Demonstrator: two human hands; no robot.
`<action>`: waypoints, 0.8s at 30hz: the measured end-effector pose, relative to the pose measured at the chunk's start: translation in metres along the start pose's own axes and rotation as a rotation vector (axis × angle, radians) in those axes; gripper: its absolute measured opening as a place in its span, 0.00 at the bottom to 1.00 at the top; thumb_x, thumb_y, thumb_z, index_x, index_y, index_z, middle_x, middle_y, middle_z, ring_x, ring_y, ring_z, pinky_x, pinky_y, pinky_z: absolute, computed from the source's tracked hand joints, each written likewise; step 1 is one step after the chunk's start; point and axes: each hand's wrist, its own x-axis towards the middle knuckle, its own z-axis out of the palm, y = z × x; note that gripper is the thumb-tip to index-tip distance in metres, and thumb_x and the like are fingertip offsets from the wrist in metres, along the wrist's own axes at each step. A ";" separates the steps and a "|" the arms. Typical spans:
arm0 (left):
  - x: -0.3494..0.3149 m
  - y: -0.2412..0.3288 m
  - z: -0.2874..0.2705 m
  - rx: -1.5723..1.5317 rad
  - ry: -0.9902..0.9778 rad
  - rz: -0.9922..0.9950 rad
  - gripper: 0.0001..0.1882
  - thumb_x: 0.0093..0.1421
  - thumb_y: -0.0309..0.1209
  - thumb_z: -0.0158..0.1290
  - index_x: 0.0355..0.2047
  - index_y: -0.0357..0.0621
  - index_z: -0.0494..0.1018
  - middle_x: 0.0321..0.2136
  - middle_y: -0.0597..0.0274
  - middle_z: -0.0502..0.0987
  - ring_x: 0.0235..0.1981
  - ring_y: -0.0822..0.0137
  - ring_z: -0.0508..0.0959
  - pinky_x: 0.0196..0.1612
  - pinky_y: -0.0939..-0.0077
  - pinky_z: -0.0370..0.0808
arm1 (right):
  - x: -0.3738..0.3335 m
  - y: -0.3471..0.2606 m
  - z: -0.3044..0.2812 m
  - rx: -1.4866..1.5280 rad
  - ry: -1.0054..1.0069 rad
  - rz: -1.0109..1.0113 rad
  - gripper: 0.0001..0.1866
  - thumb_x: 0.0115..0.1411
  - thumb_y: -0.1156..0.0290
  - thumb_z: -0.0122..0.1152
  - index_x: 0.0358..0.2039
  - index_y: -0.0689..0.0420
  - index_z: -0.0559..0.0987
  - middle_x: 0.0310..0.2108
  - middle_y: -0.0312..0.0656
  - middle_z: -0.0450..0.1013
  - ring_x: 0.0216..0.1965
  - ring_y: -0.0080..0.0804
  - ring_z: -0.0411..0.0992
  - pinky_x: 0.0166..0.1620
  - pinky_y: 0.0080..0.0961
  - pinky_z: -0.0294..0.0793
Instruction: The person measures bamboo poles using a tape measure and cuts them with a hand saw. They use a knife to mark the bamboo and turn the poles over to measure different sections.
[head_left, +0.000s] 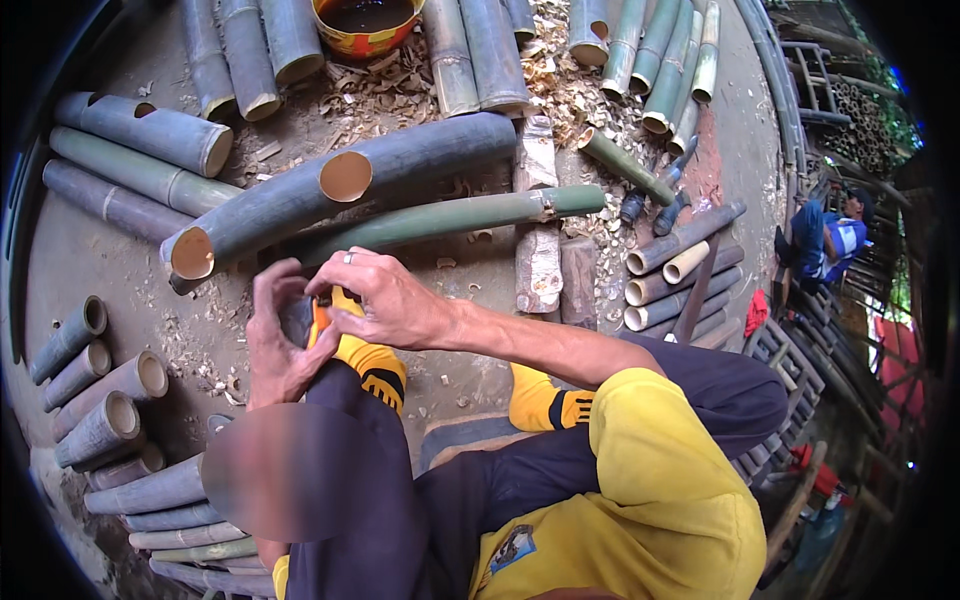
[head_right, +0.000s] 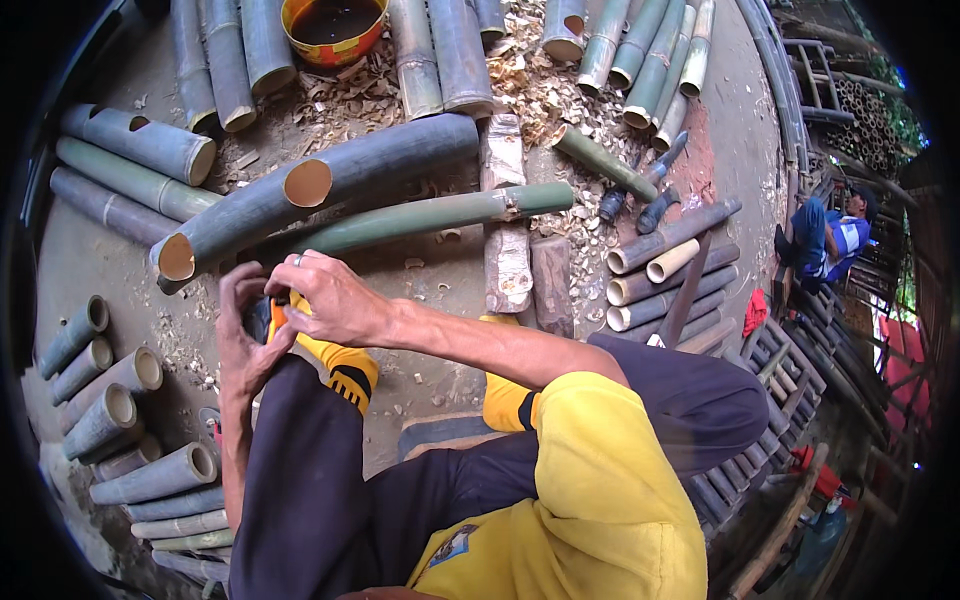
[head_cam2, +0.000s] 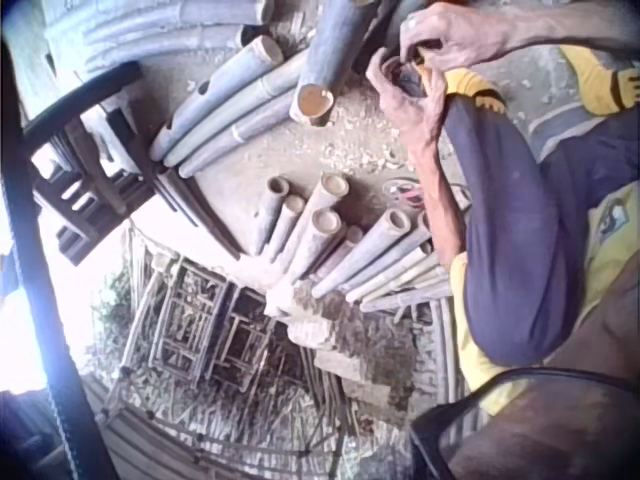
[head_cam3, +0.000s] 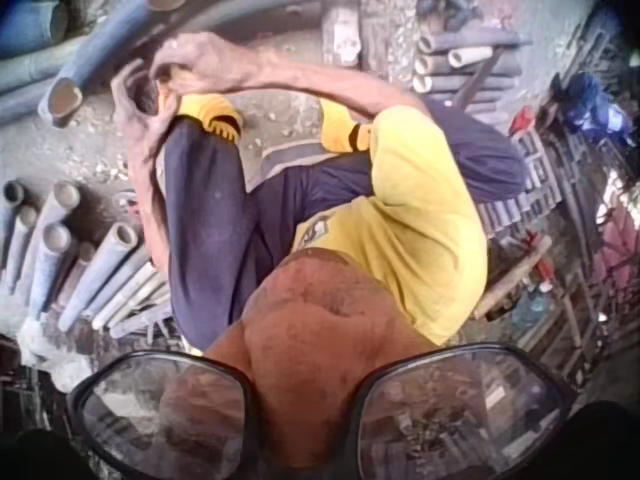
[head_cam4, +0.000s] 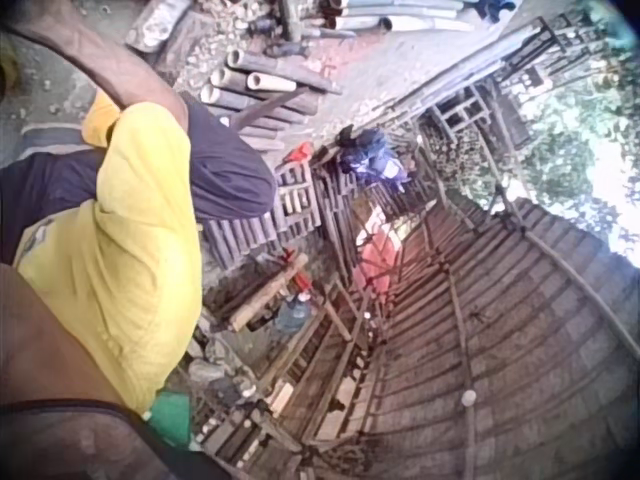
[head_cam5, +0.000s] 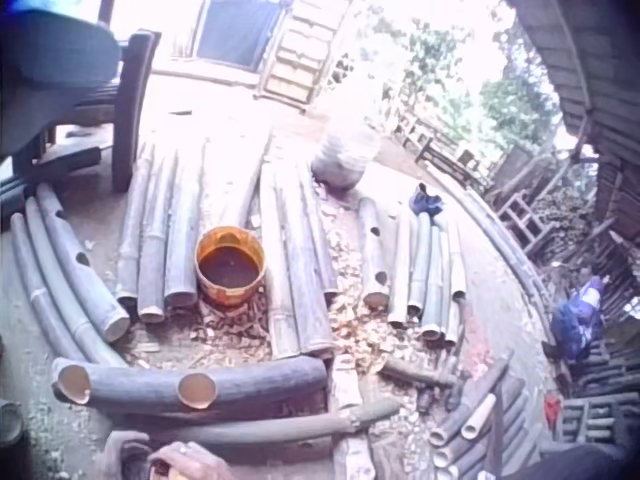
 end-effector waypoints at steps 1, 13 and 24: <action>-0.005 -0.007 -0.009 0.068 -0.100 -0.008 0.25 0.44 0.29 0.60 0.44 0.39 0.67 0.33 0.55 0.73 0.32 0.65 0.75 0.38 0.74 0.72 | 0.001 -0.002 0.001 0.082 -0.030 0.024 0.13 0.50 0.78 0.59 0.38 0.62 0.75 0.33 0.47 0.72 0.35 0.41 0.72 0.38 0.32 0.72; -0.019 -0.051 -0.146 0.459 0.255 -0.357 0.15 0.51 0.39 0.58 0.26 0.38 0.73 0.15 0.55 0.72 0.17 0.68 0.72 0.23 0.70 0.69 | 0.059 0.059 -0.032 -0.459 0.051 -0.071 0.05 0.56 0.76 0.54 0.34 0.57 0.75 0.29 0.47 0.73 0.32 0.46 0.73 0.35 0.37 0.73; 0.041 -0.041 -0.169 0.856 0.137 -0.510 0.23 0.51 0.51 0.55 0.35 0.43 0.77 0.26 0.48 0.78 0.32 0.52 0.79 0.37 0.61 0.74 | 0.053 0.058 -0.041 -0.766 -0.028 0.071 0.05 0.57 0.70 0.55 0.34 0.50 0.74 0.25 0.44 0.74 0.27 0.46 0.74 0.28 0.38 0.71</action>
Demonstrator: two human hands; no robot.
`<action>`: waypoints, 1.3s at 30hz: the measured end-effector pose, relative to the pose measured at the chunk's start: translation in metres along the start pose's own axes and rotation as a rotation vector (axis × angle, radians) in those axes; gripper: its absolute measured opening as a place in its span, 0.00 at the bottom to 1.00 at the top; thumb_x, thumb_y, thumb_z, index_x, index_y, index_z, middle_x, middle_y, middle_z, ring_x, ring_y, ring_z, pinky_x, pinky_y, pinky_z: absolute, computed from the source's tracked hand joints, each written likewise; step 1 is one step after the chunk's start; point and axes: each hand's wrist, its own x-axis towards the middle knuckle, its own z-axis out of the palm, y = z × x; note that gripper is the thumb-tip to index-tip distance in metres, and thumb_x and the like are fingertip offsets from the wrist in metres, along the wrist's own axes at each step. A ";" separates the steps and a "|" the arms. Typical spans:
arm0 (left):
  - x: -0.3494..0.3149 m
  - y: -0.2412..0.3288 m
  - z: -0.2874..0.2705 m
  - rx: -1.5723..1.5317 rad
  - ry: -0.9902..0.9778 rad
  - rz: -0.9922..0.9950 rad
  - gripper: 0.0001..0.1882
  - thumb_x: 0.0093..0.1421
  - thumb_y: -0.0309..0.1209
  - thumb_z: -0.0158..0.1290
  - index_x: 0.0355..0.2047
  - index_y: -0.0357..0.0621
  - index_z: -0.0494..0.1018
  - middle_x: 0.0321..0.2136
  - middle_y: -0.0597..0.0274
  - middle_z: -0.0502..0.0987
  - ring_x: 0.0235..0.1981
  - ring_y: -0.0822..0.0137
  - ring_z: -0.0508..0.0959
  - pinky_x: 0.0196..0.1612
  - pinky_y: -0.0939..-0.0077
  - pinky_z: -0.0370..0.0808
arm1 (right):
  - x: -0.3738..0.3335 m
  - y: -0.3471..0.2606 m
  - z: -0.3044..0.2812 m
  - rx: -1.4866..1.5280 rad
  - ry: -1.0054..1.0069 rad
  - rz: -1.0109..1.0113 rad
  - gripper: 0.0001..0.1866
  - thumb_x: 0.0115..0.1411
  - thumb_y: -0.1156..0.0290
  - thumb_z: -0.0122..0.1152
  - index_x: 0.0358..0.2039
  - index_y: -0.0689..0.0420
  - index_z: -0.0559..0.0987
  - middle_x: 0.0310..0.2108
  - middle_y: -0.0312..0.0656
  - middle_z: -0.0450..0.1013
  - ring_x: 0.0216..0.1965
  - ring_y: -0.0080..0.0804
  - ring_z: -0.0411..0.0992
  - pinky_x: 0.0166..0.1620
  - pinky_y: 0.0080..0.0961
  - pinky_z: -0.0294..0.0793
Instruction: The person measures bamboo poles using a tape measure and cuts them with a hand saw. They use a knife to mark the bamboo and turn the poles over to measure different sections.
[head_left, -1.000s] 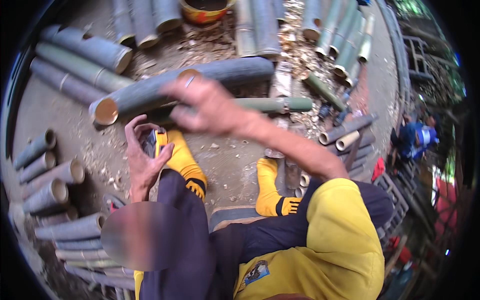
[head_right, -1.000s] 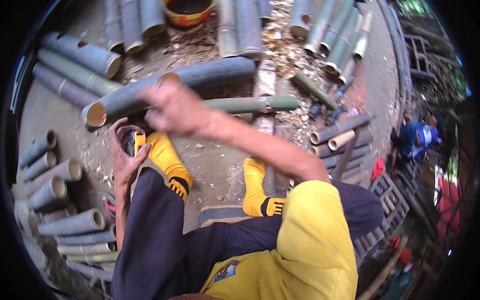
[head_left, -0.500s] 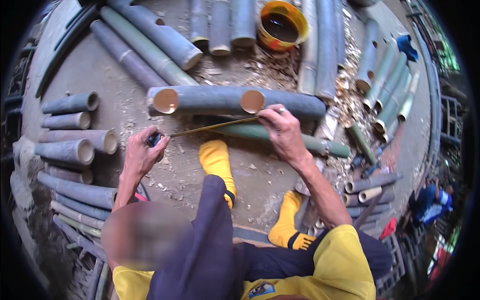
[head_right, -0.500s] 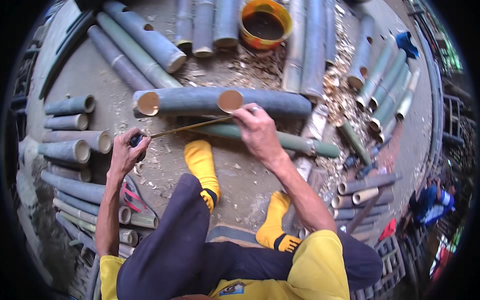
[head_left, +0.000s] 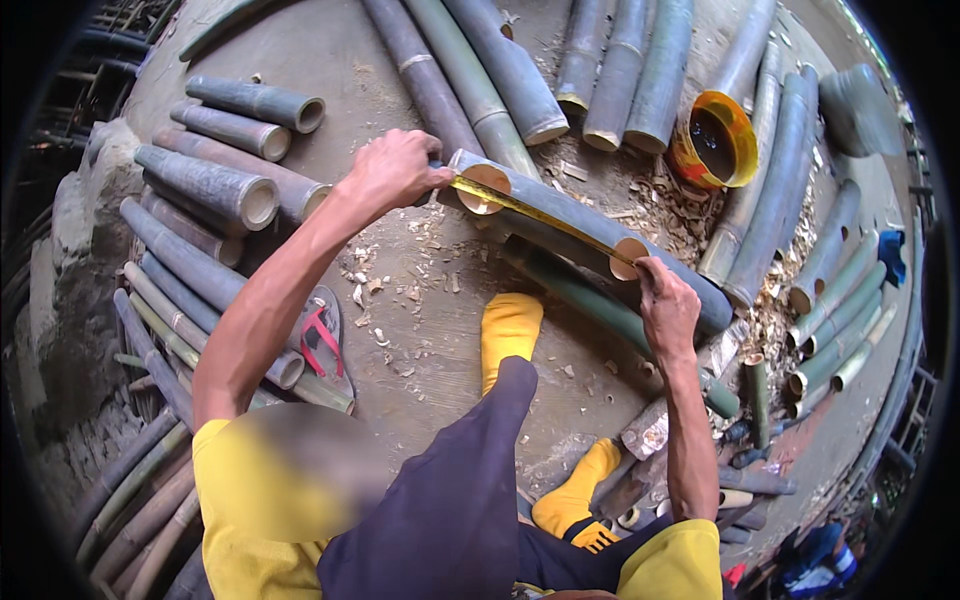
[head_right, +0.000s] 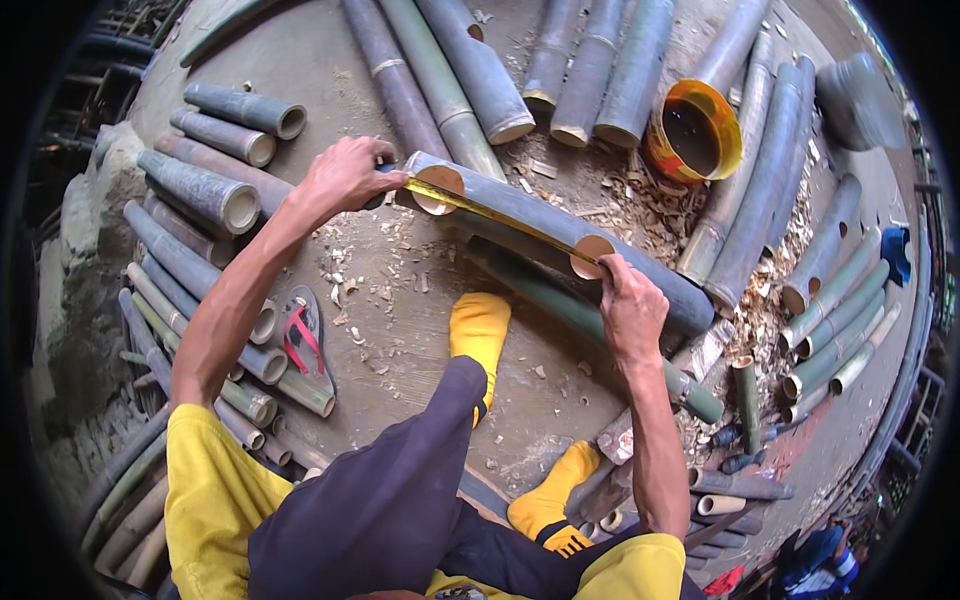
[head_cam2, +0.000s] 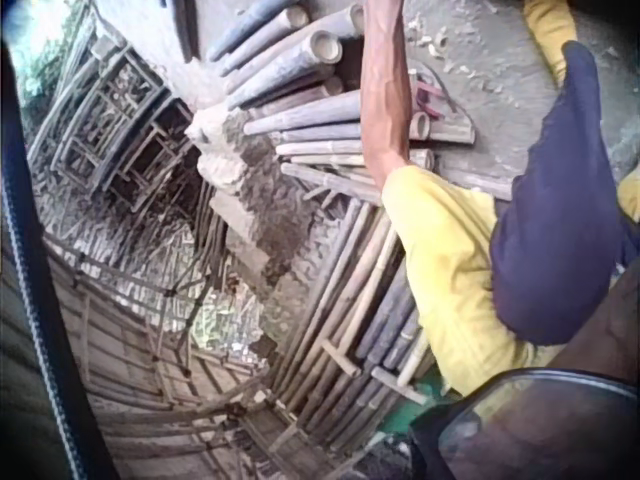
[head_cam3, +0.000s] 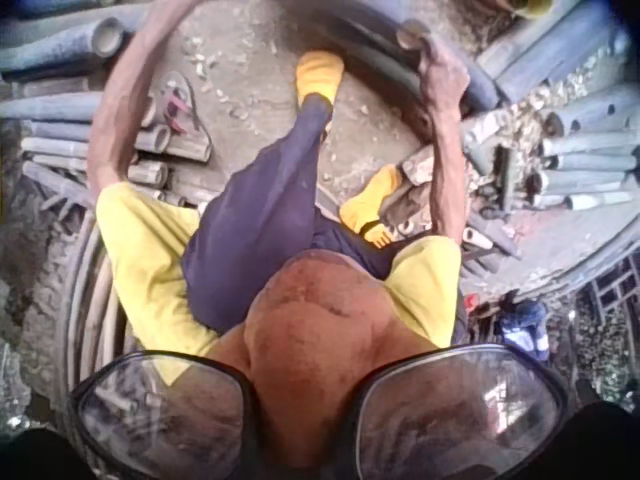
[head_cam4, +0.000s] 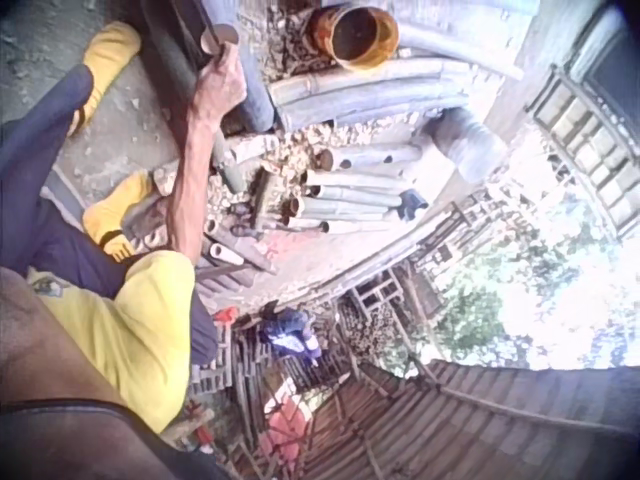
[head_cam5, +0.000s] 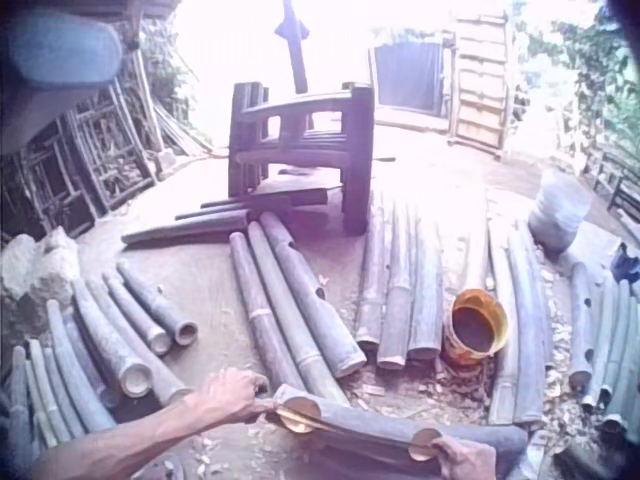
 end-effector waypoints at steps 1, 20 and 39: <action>0.003 -0.002 0.000 0.015 -0.059 -0.009 0.22 0.52 0.51 0.54 0.36 0.46 0.77 0.27 0.49 0.78 0.33 0.52 0.79 0.38 0.61 0.74 | 0.003 -0.001 0.000 0.005 -0.004 -0.016 0.05 0.57 0.70 0.55 0.34 0.50 0.74 0.25 0.44 0.74 0.27 0.46 0.74 0.28 0.38 0.71; 0.017 0.009 0.000 0.128 -0.207 -0.010 0.20 0.53 0.46 0.50 0.44 0.54 0.76 0.34 0.50 0.79 0.37 0.52 0.79 0.43 0.59 0.75 | 0.013 0.009 -0.006 -0.002 -0.080 -0.122 0.05 0.58 0.68 0.55 0.34 0.51 0.74 0.25 0.45 0.74 0.27 0.46 0.74 0.28 0.38 0.71; 0.012 0.009 0.000 0.103 -0.196 -0.005 0.20 0.55 0.47 0.51 0.44 0.52 0.76 0.34 0.50 0.79 0.37 0.51 0.79 0.42 0.58 0.75 | 0.012 0.008 -0.006 -0.008 -0.071 -0.120 0.06 0.57 0.69 0.55 0.36 0.51 0.74 0.25 0.44 0.74 0.26 0.45 0.73 0.27 0.38 0.71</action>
